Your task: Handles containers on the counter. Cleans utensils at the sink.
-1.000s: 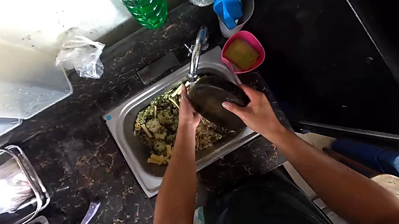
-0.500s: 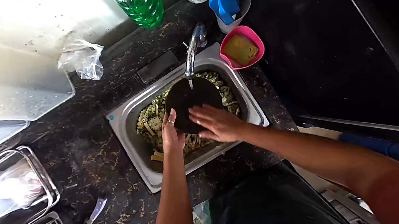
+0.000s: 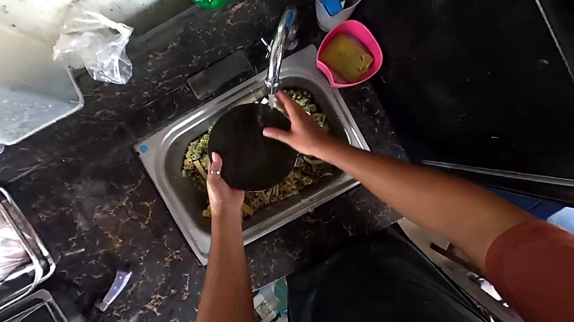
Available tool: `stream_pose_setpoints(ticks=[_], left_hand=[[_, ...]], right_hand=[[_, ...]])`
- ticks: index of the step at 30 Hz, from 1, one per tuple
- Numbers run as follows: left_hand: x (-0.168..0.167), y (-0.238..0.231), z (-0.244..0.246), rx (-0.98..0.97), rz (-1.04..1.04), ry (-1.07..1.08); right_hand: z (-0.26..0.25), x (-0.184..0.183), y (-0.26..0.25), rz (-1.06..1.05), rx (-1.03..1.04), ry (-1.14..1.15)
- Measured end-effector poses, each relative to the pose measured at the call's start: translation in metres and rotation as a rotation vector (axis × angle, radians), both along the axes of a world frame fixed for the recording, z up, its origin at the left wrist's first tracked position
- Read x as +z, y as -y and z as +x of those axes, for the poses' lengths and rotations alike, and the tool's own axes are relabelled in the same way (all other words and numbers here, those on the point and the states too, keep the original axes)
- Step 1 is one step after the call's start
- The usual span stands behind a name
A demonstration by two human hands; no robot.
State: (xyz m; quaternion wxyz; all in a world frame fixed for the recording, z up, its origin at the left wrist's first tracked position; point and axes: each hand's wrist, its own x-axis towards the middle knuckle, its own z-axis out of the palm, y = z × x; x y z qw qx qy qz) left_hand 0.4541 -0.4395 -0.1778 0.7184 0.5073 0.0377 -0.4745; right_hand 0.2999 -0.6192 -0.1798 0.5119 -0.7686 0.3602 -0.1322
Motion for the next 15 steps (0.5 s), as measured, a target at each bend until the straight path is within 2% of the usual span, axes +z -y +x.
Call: stream_pose_setpoints(ticks=[2, 3, 4, 6, 8, 10, 12, 15], left_hand=[[-0.002, 0.012, 0.003, -0.023, -0.043, -0.005], [-0.005, 0.022, 0.000, -0.015, -0.055, -0.005], [-0.009, 0.033, -0.006, 0.002, -0.040, -0.003], [-0.016, 0.052, -0.035, 0.033, 0.060, -0.029], [-0.013, 0.065, -0.088, 0.002, 0.163, -0.155], [-0.010, 0.075, -0.125, 0.020, 0.118, -0.319], [-0.009, 0.078, -0.120, -0.004, -0.018, -0.352], [-0.020, 0.074, -0.062, -0.161, -0.115, -0.155]], right_hand=[[0.003, 0.018, 0.011, 0.400, -0.079, 0.128], [0.003, 0.024, 0.013, 0.510, -0.105, 0.170], [0.002, 0.028, 0.013, 0.513, -0.144, 0.187], [-0.004, 0.032, 0.008, 0.366, -0.276, 0.215], [-0.010, 0.039, 0.000, 0.238, -0.396, 0.247], [-0.019, 0.054, -0.010, 0.163, -0.432, 0.217], [-0.033, 0.073, -0.016, 0.116, -0.396, 0.121], [-0.052, 0.087, -0.001, 0.190, -0.308, 0.072]])
